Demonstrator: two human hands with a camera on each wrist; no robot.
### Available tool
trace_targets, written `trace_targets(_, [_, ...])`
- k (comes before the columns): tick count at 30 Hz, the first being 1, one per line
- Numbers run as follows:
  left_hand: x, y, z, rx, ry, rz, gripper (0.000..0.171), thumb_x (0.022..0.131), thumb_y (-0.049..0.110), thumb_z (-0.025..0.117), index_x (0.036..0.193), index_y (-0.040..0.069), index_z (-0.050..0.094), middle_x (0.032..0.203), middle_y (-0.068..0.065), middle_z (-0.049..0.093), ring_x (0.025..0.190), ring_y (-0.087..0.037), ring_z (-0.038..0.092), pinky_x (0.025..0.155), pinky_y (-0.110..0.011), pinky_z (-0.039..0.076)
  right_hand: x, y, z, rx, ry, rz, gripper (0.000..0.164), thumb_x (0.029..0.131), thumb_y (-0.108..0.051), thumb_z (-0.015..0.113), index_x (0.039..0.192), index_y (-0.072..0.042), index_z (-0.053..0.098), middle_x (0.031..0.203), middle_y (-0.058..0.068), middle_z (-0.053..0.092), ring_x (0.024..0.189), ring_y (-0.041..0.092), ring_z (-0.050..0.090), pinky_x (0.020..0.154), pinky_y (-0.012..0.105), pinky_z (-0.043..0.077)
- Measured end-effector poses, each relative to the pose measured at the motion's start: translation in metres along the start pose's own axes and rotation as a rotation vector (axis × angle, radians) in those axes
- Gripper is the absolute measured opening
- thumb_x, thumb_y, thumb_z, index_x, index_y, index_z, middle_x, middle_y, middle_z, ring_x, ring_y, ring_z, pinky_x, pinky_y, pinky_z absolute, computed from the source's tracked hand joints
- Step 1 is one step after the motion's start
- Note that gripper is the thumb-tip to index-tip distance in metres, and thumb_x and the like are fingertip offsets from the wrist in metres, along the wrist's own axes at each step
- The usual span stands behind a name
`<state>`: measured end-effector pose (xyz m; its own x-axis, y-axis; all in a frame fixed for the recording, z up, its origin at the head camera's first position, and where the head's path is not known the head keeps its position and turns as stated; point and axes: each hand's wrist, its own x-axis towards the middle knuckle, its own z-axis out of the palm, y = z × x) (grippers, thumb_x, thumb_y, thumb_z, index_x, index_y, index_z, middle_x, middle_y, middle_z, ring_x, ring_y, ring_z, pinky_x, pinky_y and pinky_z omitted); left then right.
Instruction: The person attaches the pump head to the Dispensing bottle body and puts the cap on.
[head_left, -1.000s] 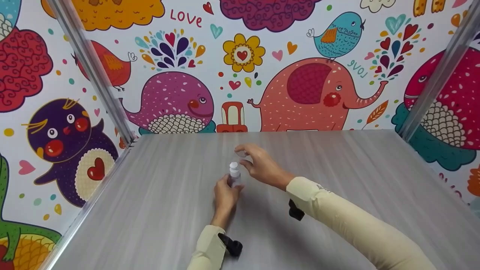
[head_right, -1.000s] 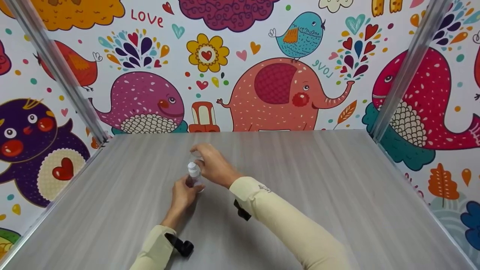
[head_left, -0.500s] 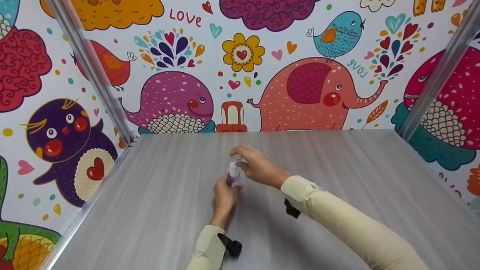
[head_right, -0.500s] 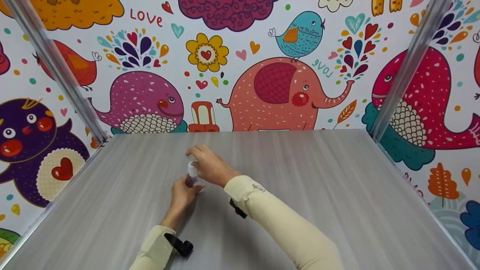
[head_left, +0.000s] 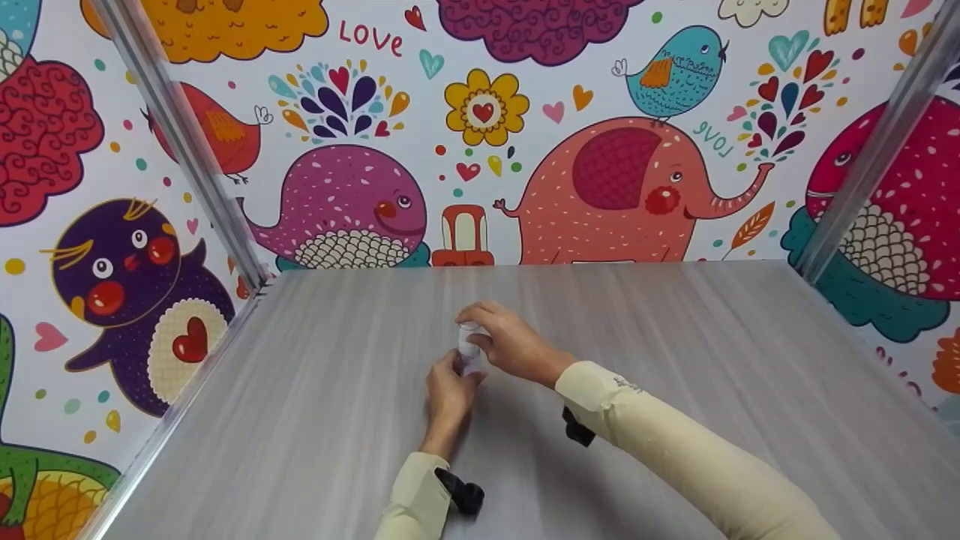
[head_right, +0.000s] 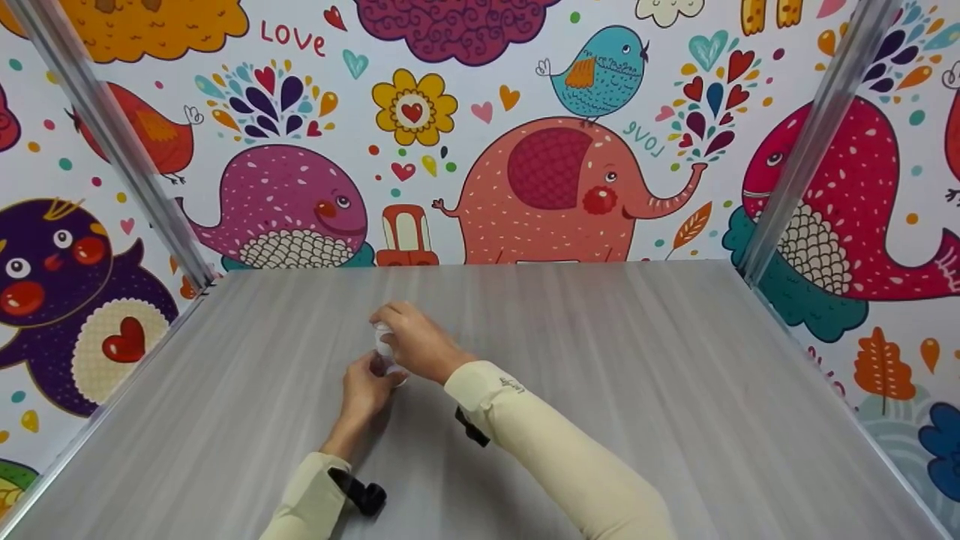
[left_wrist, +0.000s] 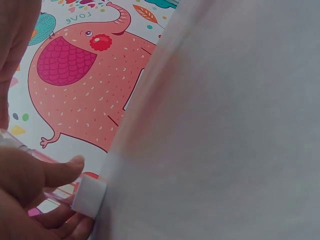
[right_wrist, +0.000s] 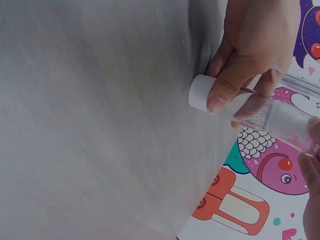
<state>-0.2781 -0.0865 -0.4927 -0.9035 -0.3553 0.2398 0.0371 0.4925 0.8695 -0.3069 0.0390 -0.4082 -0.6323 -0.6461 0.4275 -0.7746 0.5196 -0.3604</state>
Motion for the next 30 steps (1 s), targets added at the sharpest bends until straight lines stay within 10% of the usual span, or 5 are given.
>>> trace_targets(21, [0.000, -0.004, 0.000, -0.041, -0.003, 0.027, 0.023, 0.071, -0.002, 0.080, 0.075, -0.003, 0.058, 0.063, 0.002, 0.040, 0.059, -0.015, 0.038, 0.057, -0.030, 0.029, -0.008, 0.003, 0.023, 0.085, 0.124, 0.032, 0.031, 0.092, -0.001, 0.067, 0.123, -0.005, 0.065, 0.125, 0.010, 0.067, 0.115, 0.022, 0.067, 0.097, 0.030, 0.053])
trace_targets(30, [0.001, -0.002, 0.000, -0.037, -0.013, 0.024, 0.023, 0.072, -0.001, 0.080, 0.075, 0.001, 0.057, 0.063, 0.003, 0.038, 0.059, -0.014, 0.036, 0.057, -0.030, 0.029, -0.010, 0.011, 0.031, 0.005, 0.213, -0.111, 0.031, 0.092, 0.000, 0.067, 0.123, 0.000, 0.065, 0.125, 0.014, 0.066, 0.121, 0.025, 0.064, 0.099, 0.033, 0.052])
